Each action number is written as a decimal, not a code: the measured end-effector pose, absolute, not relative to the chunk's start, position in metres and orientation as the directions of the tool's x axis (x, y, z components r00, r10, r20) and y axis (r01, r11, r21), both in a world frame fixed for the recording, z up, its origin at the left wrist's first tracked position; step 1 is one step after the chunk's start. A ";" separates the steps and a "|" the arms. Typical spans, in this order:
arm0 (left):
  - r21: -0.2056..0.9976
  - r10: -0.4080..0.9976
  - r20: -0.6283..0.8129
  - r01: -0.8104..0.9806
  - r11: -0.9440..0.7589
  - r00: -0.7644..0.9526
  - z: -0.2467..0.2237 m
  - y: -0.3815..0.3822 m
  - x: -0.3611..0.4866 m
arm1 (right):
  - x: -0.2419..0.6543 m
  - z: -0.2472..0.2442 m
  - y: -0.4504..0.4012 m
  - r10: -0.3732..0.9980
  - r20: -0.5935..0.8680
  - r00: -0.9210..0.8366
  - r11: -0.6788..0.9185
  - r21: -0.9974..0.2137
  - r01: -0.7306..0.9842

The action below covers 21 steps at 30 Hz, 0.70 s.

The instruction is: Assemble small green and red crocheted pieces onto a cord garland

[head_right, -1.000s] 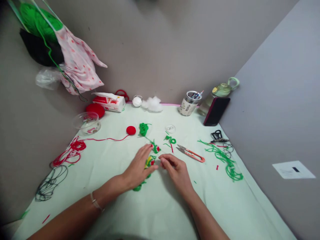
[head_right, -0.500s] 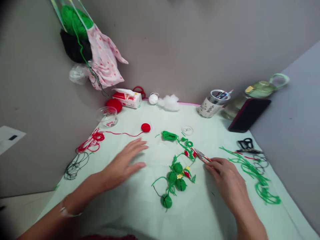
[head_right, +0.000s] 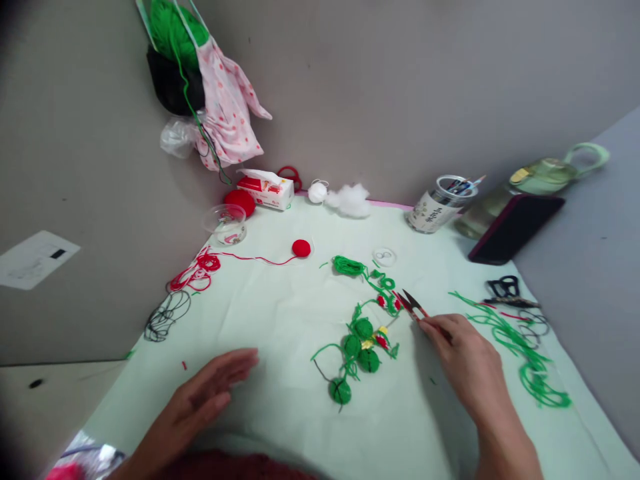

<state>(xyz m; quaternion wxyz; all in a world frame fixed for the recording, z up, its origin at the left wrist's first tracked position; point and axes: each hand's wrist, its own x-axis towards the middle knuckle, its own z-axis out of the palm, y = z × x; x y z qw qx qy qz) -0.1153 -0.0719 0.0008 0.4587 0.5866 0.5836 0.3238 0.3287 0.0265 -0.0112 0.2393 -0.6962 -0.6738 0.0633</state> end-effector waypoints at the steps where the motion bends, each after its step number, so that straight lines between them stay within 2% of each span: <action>1: 0.940 0.971 -0.133 0.335 0.061 0.198 0.009 -0.058 -0.106 | 0.327 -0.008 0.026 0.965 0.243 0.103 0.011 -0.429 0.903; 3: 0.915 0.984 -0.084 0.403 0.013 0.158 0.019 -0.035 -0.100 | 0.325 -0.002 0.024 0.954 0.256 0.156 -0.024 -0.455 0.890; 7: 0.629 0.976 0.148 0.747 -0.216 0.158 -0.007 -0.032 -0.132 | 0.327 0.006 0.017 0.907 0.307 0.288 -0.090 -0.526 0.846; 9: 0.520 0.979 0.158 0.832 -0.193 0.129 -0.031 -0.046 -0.146 | 0.328 0.010 0.014 0.880 0.329 0.341 -0.108 -0.562 0.820; 11: 0.463 0.972 0.185 0.860 -0.214 0.142 -0.048 -0.059 -0.142 | 0.327 0.014 0.013 0.856 0.365 0.366 -0.097 -0.582 0.807; 14: 0.547 0.932 0.156 0.757 -0.357 0.327 -0.049 -0.057 -0.094 | 0.321 0.021 0.012 0.825 0.429 0.369 -0.043 -0.602 0.797; 16: 0.635 0.841 0.132 0.606 -0.478 0.525 -0.036 -0.037 -0.050 | 0.316 0.026 0.011 0.818 0.442 0.368 -0.012 -0.626 0.780; 18: 0.718 0.740 0.081 0.475 -0.508 0.668 -0.020 -0.006 -0.011 | 0.312 0.030 0.008 0.810 0.448 0.378 0.009 -0.654 0.756; 21: 0.761 0.834 0.123 0.488 -0.427 0.538 -0.009 0.050 0.025 | 0.311 0.035 0.005 0.768 0.479 0.424 0.031 -0.690 0.723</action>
